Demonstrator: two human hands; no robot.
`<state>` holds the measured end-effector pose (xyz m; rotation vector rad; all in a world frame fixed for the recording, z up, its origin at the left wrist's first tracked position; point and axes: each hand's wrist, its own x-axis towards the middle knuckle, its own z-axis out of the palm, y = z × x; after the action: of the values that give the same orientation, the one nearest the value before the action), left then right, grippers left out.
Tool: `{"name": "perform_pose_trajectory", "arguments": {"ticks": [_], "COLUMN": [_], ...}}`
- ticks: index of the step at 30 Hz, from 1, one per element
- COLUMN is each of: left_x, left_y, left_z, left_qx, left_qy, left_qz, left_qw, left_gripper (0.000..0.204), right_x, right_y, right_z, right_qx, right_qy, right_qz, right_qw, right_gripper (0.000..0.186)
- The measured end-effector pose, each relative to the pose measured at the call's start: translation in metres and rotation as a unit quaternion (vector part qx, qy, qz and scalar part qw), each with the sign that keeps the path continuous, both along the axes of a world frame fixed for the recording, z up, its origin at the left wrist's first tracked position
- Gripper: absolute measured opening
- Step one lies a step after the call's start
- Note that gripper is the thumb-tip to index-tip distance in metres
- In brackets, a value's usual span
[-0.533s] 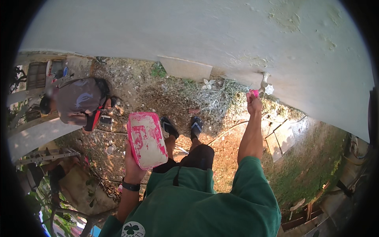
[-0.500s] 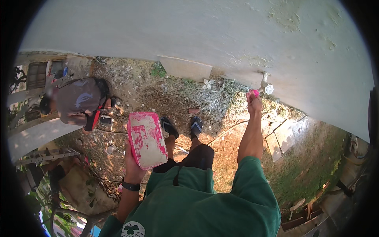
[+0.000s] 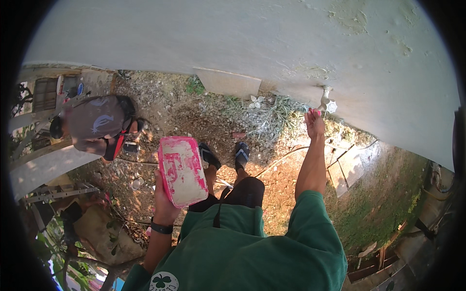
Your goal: The person uses a small pink scraper to apply white plaster from a pink container onto a vertical wall, smoothing the surface in short strokes. Another person is visible nearby, also working on the wall.
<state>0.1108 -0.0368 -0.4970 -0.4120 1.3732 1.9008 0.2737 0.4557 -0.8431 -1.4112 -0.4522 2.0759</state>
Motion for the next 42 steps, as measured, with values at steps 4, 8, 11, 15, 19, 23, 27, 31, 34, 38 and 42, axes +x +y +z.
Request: {"name": "perform_pose_trajectory", "arguments": {"ticks": [4,8,11,15,19,23,27,31,34,38,42], "left_x": [0.003,0.002,0.002,0.002,0.003,0.003,0.002,0.003,0.001,0.001,0.002], "left_y": [0.002,0.003,0.002,0.0,-0.002,-0.001,0.003,0.008,0.006,0.007,0.006], "left_z": [0.002,-0.004,-0.006,-0.007,-0.011,-0.011,-0.002,0.002,0.002,-0.002,-0.004], "left_qx": [-0.013,-0.011,0.005,0.031,0.003,-0.008,0.063,0.026,0.09,0.076,0.083], "left_qy": [0.003,-0.022,-0.033,-0.044,-0.034,-0.03,-0.03,-0.035,-0.06,-0.061,-0.035], "left_qz": [-0.018,-0.002,-0.001,-0.016,0.016,0.022,-0.047,-0.035,-0.028,-0.008,-0.016], "left_qw": [1.0,1.0,0.999,0.998,0.999,0.999,0.996,0.998,0.994,0.995,0.996], "left_gripper": [0.072,0.074,0.075,0.073,0.07,0.07,0.077,0.08,0.077,0.076,0.077], "right_x": [-0.003,-0.002,0.002,0.007,0.005,0.002,0.006,0.016,0.021,0.026,0.03], "right_y": [0.004,0.01,0.012,0.007,0.004,0.008,0.018,0.034,0.052,0.068,0.064], "right_z": [-0.007,-0.009,-0.006,-0.006,-0.007,-0.007,-0.018,-0.052,-0.082,-0.091,-0.049], "right_qx": [0.029,0.04,-0.005,0.032,0.073,0.069,0.042,0.177,0.36,0.288,0.173], "right_qy": [0.047,0.04,0.012,0.048,0.023,-0.011,-0.053,-0.035,-0.225,-0.111,-0.113], "right_qz": [0.001,0.016,0.021,0.076,0.093,0.067,0.056,0.168,0.2,0.241,0.213], "right_qw": [0.998,0.998,1.0,0.995,0.993,0.995,0.996,0.969,0.883,0.92,0.955], "right_gripper": [0.048,0.045,0.039,0.017,0.039,0.025,0.021,0.031,0.025,0.037,0.039]}}
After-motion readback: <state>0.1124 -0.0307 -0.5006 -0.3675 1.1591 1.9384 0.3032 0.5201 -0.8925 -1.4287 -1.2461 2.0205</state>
